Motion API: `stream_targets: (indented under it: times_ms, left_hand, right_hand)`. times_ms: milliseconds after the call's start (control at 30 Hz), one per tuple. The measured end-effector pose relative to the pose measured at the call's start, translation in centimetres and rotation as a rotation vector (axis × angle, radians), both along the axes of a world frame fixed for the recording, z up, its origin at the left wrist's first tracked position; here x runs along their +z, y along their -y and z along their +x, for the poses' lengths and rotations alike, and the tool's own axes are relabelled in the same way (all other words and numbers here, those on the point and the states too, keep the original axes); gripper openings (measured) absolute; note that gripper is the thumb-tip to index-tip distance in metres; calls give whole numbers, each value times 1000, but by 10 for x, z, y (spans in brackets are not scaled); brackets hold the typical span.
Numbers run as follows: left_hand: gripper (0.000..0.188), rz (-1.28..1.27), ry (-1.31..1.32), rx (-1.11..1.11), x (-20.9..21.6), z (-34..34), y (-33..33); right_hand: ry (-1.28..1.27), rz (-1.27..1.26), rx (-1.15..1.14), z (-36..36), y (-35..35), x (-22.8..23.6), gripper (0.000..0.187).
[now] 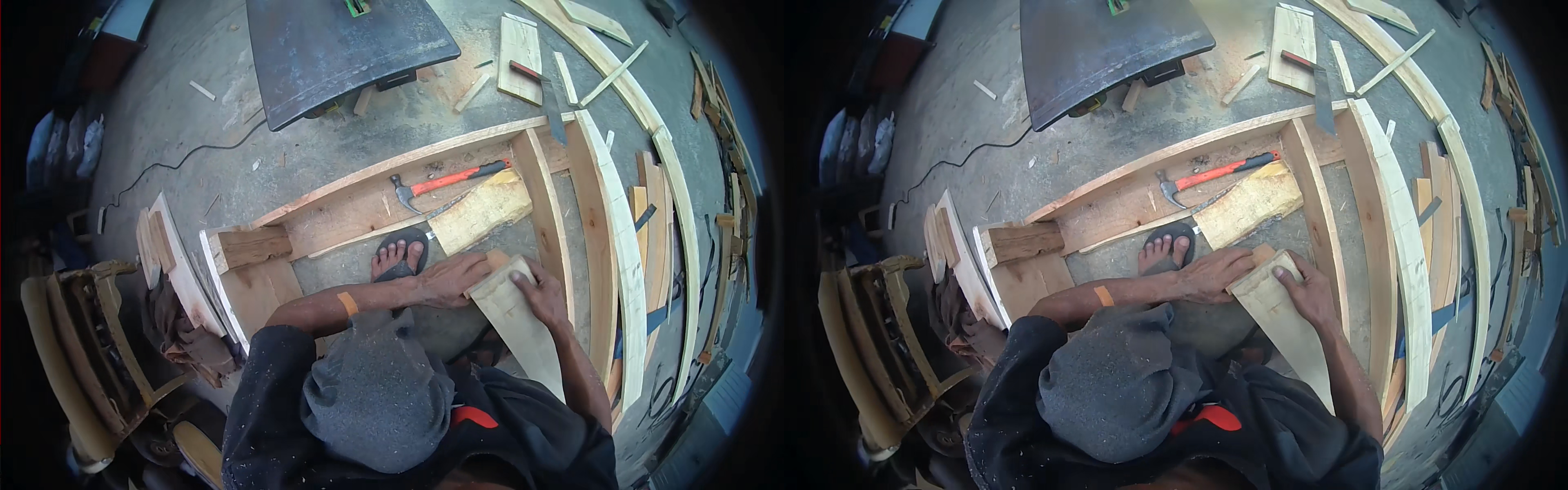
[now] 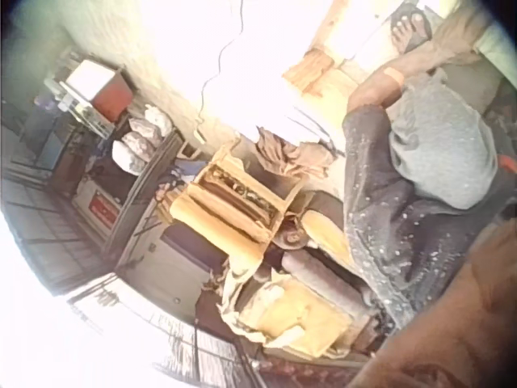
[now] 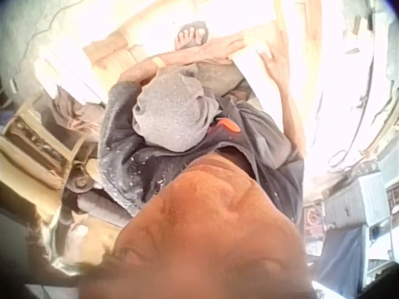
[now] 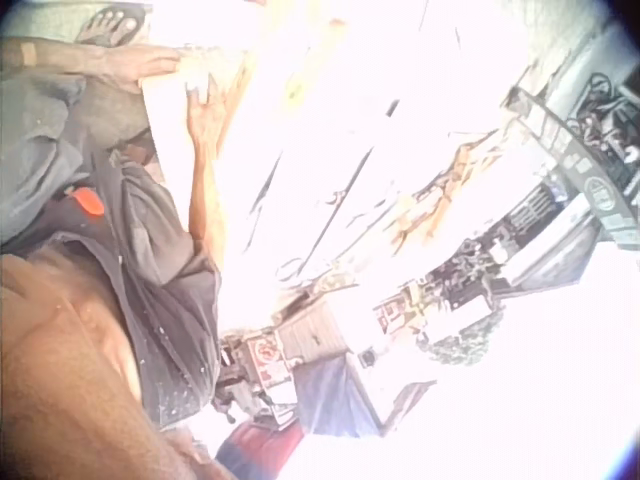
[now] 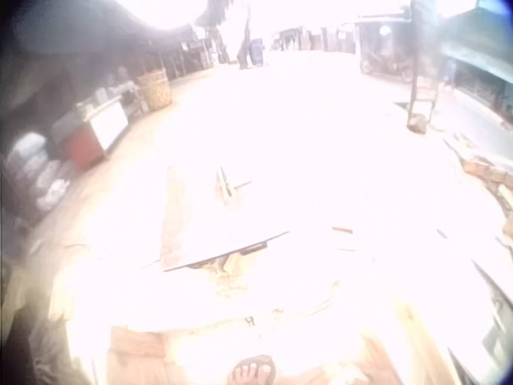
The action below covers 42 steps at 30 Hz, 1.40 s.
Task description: The person measures and marks wooden planks using a try square and pencil, then cuts them on a table saw. They assemble the cut pieces into a frame structure, using a hammer to drive nails and secure the joints. The person repeatedly checks fit and alignment during the assembly process.
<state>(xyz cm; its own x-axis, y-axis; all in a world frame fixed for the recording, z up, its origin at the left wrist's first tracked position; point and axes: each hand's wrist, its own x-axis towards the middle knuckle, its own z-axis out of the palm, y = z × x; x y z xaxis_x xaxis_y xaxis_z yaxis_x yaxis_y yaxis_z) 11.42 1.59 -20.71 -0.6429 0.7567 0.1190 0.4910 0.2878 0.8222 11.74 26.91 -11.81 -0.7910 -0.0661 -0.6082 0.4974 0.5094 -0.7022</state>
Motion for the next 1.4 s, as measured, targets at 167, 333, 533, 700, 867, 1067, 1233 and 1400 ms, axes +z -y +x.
stream_targets:
  times_ms: [167,333,533,700,867,1067,1233,1400]
  left_hand:
    - [77,-347,181,9,51,2,41]
    - [49,-541,313,379,138,29,91]
    - [36,-114,338,1214,240,142,149]
    - [33,-156,324,1610,278,280,203]
    - [33,-695,291,2007,205,442,281]
    - [23,-775,729,1980,112,496,308]
    - [19,-634,393,2171,107,465,327]
    - [19,-409,-27,2344,118,418,341]
  right_hand:
    - [-505,305,266,-2,13,19,44]
    - [-680,218,607,-68,38,-13,37]
    - [-673,360,1103,-166,107,-72,50]
    - [-659,636,1227,-181,155,-98,50]
    - [-832,493,1246,-186,160,-91,40]
    - [-870,451,1100,-128,186,-17,25]
    - [-729,397,943,-98,180,20,23]
    - [-484,345,837,-75,197,38,21]
